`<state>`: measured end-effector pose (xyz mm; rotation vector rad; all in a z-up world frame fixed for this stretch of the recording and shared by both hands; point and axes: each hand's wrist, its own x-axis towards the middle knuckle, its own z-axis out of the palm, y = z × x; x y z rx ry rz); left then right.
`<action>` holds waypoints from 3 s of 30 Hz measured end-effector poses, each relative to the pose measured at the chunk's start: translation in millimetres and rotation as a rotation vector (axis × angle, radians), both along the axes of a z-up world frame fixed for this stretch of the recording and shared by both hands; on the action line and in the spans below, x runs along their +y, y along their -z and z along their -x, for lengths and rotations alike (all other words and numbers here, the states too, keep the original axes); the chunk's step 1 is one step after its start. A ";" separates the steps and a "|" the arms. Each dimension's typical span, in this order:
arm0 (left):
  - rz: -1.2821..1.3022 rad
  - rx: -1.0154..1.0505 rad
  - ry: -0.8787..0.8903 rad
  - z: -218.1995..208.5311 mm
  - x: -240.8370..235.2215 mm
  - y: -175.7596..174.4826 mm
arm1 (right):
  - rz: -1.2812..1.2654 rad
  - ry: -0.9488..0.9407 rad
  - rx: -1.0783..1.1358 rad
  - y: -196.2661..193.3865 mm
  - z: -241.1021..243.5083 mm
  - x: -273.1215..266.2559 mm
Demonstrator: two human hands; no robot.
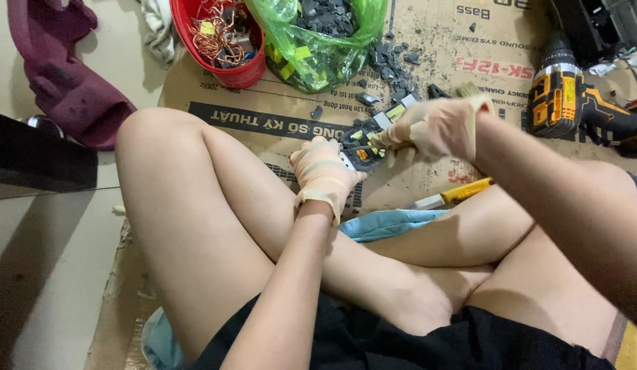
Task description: The person sits cross-legged on the floor and uses a small screwdriver to work on a disassembled electronic device held in their lap. They repeatedly turn the device over and manipulate its internal components while wearing gloves.
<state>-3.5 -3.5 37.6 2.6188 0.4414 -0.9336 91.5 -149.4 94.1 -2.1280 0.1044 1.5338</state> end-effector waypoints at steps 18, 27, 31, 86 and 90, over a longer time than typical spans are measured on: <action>-0.039 -0.122 -0.188 -15.0 -3.3 7.5 | 0.133 0.410 -0.390 -9.2 56.9 -25.6; 0.091 -0.332 -0.719 -26.6 24.8 25.6 | -0.004 0.569 -0.453 49.3 84.2 -62.1; -0.040 -0.311 -0.514 -21.1 13.3 18.4 | 0.029 0.568 -0.467 55.7 84.4 -59.9; -0.032 -0.370 -0.277 5.9 -7.2 48.8 | 0.439 -0.377 -0.564 -22.1 49.2 30.1; -0.071 -0.403 -0.231 4.2 -7.0 62.5 | 0.456 -0.440 -0.542 -27.3 41.0 36.9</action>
